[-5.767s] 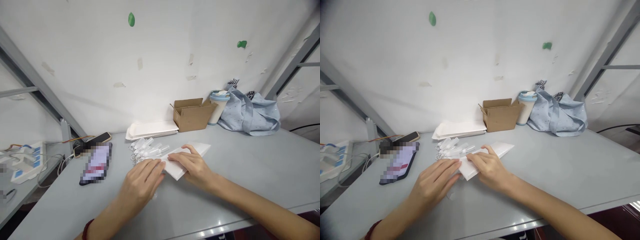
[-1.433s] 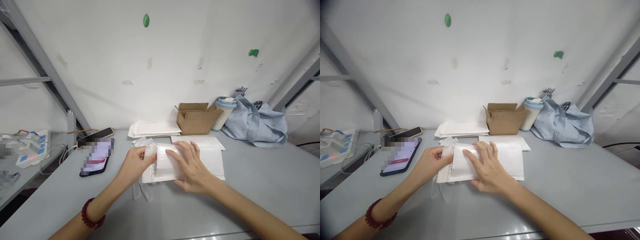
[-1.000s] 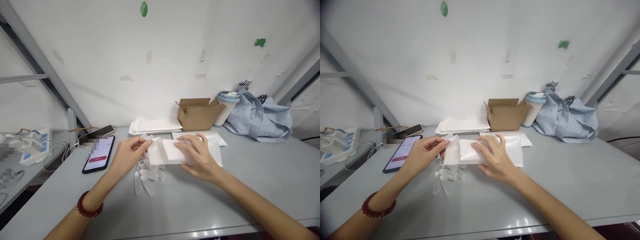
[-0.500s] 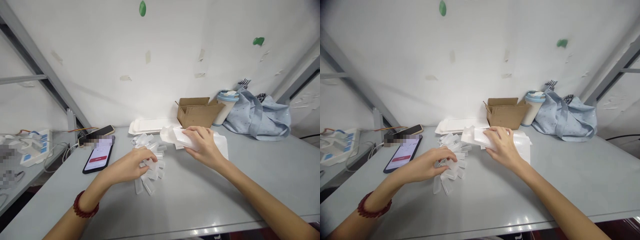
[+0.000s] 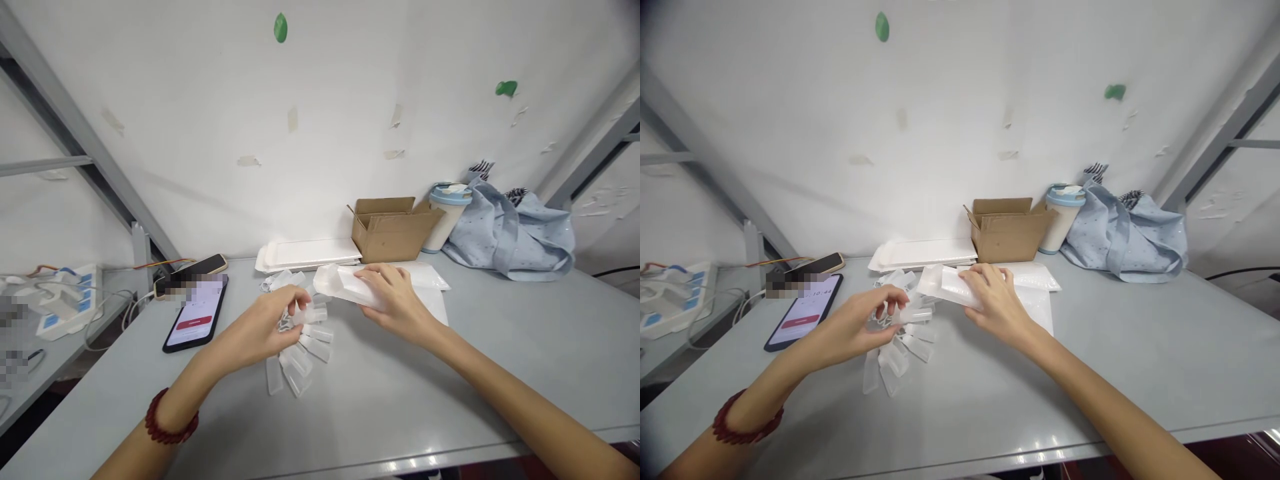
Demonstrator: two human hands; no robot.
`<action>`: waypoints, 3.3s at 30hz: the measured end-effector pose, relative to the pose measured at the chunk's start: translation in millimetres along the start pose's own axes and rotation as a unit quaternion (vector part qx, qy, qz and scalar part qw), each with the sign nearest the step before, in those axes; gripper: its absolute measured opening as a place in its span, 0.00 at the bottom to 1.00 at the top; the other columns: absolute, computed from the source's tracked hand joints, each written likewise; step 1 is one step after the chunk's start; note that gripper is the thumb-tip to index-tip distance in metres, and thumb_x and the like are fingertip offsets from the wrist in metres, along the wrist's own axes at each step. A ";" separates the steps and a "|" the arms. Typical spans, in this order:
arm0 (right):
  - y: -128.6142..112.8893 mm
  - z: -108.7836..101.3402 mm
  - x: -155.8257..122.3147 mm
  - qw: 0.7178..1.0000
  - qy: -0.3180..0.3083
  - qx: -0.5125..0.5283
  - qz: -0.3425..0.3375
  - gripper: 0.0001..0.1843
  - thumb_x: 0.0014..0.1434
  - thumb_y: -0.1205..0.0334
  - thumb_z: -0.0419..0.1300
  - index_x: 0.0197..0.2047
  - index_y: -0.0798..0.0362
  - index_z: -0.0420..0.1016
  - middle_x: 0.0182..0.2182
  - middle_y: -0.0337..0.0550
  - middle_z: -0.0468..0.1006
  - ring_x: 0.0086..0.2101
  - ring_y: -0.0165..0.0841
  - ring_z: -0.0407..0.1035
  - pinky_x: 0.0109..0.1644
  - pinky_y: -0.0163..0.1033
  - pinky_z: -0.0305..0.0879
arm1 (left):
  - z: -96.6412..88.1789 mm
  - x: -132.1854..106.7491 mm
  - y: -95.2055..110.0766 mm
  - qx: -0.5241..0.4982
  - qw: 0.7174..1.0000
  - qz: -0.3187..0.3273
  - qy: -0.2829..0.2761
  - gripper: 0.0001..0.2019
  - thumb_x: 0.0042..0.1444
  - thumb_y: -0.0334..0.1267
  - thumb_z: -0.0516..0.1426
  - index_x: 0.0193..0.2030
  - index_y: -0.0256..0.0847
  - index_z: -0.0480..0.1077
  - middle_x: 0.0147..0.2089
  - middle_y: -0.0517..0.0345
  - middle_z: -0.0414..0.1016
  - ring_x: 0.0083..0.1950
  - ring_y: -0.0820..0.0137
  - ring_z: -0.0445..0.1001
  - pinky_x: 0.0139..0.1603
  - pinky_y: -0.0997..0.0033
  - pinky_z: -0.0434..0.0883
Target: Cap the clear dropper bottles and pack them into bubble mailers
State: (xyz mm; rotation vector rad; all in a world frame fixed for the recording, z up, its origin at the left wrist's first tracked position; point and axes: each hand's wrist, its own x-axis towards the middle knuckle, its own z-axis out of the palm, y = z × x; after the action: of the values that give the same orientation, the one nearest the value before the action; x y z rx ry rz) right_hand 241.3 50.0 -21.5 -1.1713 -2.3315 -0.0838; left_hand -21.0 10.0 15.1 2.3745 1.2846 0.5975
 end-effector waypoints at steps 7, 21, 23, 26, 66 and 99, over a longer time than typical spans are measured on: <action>-1.4 0.8 -0.6 0.999 -0.019 0.026 0.007 0.24 0.53 0.65 0.57 0.54 0.48 0.58 0.50 0.51 0.65 0.51 0.43 0.60 0.53 0.53 0.52 | -0.1 6.3 -2.0 -0.265 0.912 0.018 0.313 0.14 0.50 0.32 0.60 0.41 0.43 0.59 0.41 0.56 0.68 0.39 0.70 0.70 0.34 0.72 0.70; -22.2 -2.6 -7.3 0.998 0.009 0.067 -0.004 0.26 0.52 0.66 0.56 0.55 0.50 0.58 0.50 0.52 0.63 0.52 0.44 0.58 0.54 0.53 0.53 | 35.9 15.7 -1.6 -0.365 0.860 -0.095 0.344 0.11 0.48 0.36 0.62 0.35 0.40 0.62 0.36 0.61 0.67 0.39 0.73 0.68 0.39 0.75 0.68; -23.7 -2.6 -8.4 0.997 0.021 0.068 -0.005 0.26 0.51 0.66 0.57 0.54 0.50 0.58 0.49 0.51 0.64 0.52 0.44 0.58 0.54 0.52 0.54 | 39.9 15.4 1.2 -0.380 0.846 -0.106 0.358 0.12 0.48 0.36 0.62 0.35 0.41 0.63 0.35 0.62 0.67 0.38 0.74 0.68 0.39 0.75 0.67; -24.9 -2.9 -9.0 0.997 0.032 0.070 -0.003 0.26 0.51 0.66 0.57 0.54 0.50 0.58 0.49 0.51 0.64 0.51 0.44 0.58 0.53 0.53 0.54 | 44.0 14.6 5.8 -0.366 0.850 -0.119 0.359 0.08 0.51 0.41 0.60 0.34 0.41 0.66 0.35 0.60 0.71 0.38 0.71 0.70 0.40 0.72 0.67; -22.3 -4.6 -7.1 0.997 0.037 0.066 0.021 0.24 0.52 0.65 0.56 0.52 0.47 0.58 0.49 0.49 0.66 0.51 0.44 0.61 0.53 0.51 0.55 | 18.3 12.7 9.5 -0.362 0.859 -0.117 0.343 0.13 0.48 0.40 0.63 0.34 0.40 0.62 0.34 0.57 0.77 0.30 0.73 0.73 0.35 0.70 0.73; -16.8 -4.2 -4.3 0.995 0.078 0.057 0.028 0.21 0.53 0.64 0.57 0.51 0.49 0.60 0.47 0.48 0.67 0.49 0.44 0.62 0.50 0.50 0.58 | 42.7 6.5 5.0 -0.002 0.994 -0.102 0.036 0.09 0.53 0.39 0.55 0.40 0.39 0.69 0.34 0.53 0.73 0.35 0.63 0.72 0.36 0.65 0.67</action>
State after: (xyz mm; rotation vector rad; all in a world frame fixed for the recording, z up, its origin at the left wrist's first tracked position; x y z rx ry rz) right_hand 232.3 35.3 -17.0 -1.1312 -2.1380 -0.0206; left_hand 8.3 7.7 -16.9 2.2012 1.5319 0.6276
